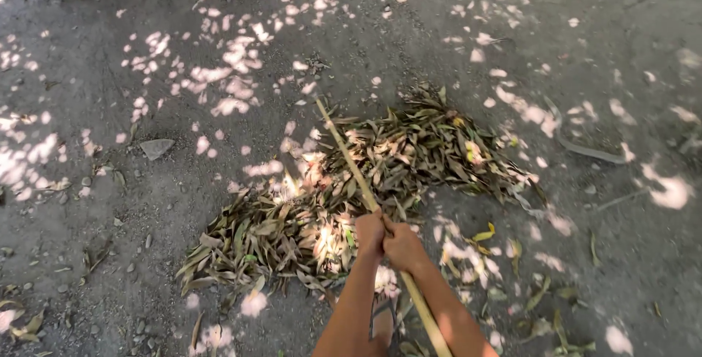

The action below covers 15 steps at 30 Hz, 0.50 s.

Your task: Gathering dry leaves into a pile using a long wooden stick

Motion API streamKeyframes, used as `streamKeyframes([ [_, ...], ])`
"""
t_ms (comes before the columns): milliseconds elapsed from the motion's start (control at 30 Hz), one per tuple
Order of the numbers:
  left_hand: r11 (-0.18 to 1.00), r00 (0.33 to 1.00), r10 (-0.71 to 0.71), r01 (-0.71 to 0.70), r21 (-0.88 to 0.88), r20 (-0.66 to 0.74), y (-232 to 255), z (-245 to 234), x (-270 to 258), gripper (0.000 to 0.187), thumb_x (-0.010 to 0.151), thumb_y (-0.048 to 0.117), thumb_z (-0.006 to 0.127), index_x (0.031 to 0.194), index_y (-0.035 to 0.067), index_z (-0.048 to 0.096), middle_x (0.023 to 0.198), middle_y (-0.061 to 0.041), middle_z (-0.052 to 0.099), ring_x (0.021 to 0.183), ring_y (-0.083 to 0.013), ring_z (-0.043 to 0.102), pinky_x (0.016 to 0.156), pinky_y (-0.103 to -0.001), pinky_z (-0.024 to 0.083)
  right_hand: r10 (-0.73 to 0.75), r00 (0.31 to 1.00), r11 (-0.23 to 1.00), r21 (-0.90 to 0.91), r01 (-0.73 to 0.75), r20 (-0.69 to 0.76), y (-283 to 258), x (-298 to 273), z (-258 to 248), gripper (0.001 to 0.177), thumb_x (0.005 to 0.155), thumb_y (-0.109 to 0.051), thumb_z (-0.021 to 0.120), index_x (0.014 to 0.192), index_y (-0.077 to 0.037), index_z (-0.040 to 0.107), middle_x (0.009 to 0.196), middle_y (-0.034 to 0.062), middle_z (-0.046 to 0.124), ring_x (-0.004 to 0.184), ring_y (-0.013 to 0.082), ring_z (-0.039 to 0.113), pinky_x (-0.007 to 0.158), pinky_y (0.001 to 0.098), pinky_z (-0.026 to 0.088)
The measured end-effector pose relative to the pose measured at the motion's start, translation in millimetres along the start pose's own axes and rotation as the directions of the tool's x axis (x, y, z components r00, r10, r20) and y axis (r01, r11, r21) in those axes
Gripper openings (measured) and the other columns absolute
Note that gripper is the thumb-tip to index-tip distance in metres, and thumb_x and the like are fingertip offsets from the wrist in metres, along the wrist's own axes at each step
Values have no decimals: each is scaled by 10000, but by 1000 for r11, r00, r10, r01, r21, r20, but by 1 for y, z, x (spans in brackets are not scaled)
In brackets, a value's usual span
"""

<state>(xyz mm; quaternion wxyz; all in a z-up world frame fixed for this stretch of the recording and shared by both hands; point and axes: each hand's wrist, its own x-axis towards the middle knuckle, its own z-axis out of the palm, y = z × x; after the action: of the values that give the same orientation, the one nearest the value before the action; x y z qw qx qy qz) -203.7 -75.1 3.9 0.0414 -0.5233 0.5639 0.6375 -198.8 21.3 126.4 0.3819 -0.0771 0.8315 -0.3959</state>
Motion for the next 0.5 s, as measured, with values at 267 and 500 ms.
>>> streamKeyframes([
  [267,977,995,-14,33,-210,94,35,21,105,444,1042,304,559,807,-45,700,810,-229,678,685,-334,631,566,-454,485,-86,993,986,153,73,79,-25,100,-23,627,920,-60,433,1533,71,414,847,240,721,599,248,615,544,426,499],
  [500,983,987,-84,104,-151,137,34,27,108,467,1081,343,505,898,-54,670,823,-210,654,681,-307,591,603,-454,485,-39,999,985,169,33,37,1,113,-14,659,902,-126,456,1542,28,443,1029,328,734,807,405,744,727,540,595],
])
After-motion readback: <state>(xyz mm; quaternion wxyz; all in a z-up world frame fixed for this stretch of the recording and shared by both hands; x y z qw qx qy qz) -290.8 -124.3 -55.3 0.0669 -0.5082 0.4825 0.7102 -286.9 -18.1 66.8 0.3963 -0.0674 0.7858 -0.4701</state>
